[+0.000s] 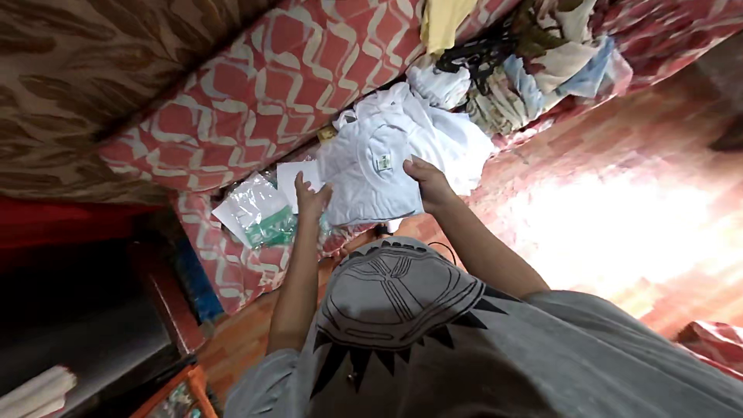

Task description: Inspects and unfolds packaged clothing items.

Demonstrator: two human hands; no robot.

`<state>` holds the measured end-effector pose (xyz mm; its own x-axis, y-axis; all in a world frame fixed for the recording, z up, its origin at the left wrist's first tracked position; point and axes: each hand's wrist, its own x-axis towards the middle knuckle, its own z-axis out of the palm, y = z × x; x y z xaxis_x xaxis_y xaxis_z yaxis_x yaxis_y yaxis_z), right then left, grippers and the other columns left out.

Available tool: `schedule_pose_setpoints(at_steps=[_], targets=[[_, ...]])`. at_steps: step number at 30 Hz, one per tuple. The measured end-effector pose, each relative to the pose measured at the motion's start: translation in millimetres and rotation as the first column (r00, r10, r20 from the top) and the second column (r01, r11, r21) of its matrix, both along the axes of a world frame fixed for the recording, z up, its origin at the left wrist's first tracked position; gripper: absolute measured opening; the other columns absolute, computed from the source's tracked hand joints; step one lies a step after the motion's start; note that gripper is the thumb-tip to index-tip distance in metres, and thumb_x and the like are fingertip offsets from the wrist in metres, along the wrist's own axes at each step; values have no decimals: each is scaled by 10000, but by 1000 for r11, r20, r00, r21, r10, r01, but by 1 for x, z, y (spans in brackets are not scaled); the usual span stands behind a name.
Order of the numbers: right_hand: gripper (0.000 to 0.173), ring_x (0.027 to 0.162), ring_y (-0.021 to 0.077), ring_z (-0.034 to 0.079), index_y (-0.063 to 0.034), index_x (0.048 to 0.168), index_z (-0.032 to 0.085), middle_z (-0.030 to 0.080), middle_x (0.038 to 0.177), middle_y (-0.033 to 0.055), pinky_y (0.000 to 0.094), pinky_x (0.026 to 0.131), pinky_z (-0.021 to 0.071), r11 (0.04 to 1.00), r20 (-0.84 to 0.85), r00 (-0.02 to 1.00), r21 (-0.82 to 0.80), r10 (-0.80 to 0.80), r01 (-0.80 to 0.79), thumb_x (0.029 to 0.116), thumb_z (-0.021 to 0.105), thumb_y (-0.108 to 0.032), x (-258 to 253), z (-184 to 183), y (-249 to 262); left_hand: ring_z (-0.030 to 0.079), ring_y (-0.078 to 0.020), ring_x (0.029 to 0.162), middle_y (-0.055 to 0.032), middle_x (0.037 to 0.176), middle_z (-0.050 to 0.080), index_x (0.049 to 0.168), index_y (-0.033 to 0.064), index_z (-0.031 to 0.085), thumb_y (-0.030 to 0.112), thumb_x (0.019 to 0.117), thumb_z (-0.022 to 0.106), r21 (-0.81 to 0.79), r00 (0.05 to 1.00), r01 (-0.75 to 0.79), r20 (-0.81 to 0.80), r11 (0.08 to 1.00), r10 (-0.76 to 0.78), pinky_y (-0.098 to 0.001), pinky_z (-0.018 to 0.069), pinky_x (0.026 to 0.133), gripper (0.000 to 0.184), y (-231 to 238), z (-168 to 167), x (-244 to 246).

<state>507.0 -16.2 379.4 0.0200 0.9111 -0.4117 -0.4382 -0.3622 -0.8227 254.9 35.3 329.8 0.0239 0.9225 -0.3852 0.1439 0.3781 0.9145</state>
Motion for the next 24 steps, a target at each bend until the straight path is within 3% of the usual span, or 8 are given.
schedule_pose_setpoints(at_steps=[1,3,7,10,13,18,21,24], targets=[[276,840,83,712,-117,1261,565,720,951,-18,306,774,621,1000,23,1000,8,18,-18,1103,349,-186,-3,-1,2,470,-411,1373,-328,1553,363,1622,7,133,205,955,722,32,999,37,-24,999,-36,-526,443,1103,912,-6,5,9],[266,805,65,689,-100,1176,607,699,892,-33,292,762,603,997,80,994,11,79,-80,1086,367,-171,-12,-1,7,511,-318,1363,-262,1567,382,1635,53,103,221,1006,645,56,987,143,67,988,-147,-455,487,1086,847,-23,27,33],[245,735,63,663,-75,1066,677,691,826,-29,280,687,579,976,148,965,-28,218,-216,1048,441,-136,-29,5,8,505,-219,1363,-194,1574,394,1630,62,64,112,901,746,20,931,251,268,968,-247,-404,463,1118,999,-44,49,68],[226,730,62,659,-75,1047,686,687,817,-31,281,688,576,970,200,951,12,237,-244,1026,464,-111,-23,10,10,570,-201,1274,-211,1465,497,1561,-21,232,-33,872,687,47,914,206,347,977,-210,-384,501,1071,826,-41,34,68],[226,709,33,651,-96,1037,664,687,811,-60,256,672,575,983,251,959,87,135,-162,1002,442,-69,2,18,8,655,-146,988,-140,1191,638,1410,-33,461,64,1009,491,0,931,176,325,984,-167,-376,573,870,414,-32,38,48],[208,663,3,618,-137,1018,653,650,760,-97,219,651,553,993,358,928,95,-101,71,1029,453,-81,83,2,3,683,-78,825,-24,953,696,1242,-5,575,121,1063,445,181,984,35,166,983,-65,-332,604,791,255,1,80,-9],[187,700,24,627,-116,1117,617,651,810,-69,244,674,565,991,311,941,14,-132,134,1054,441,-104,98,-47,-1,707,-70,810,29,897,723,1139,41,606,77,1030,451,442,981,5,171,897,-89,-323,620,788,192,22,135,-23],[268,820,70,653,-96,1312,550,669,975,-5,292,749,577,981,191,967,-58,-169,183,1070,441,-133,73,-90,3,698,-43,869,81,936,711,1142,84,590,42,1010,451,637,976,99,86,765,-199,-296,611,829,197,31,202,-12]])
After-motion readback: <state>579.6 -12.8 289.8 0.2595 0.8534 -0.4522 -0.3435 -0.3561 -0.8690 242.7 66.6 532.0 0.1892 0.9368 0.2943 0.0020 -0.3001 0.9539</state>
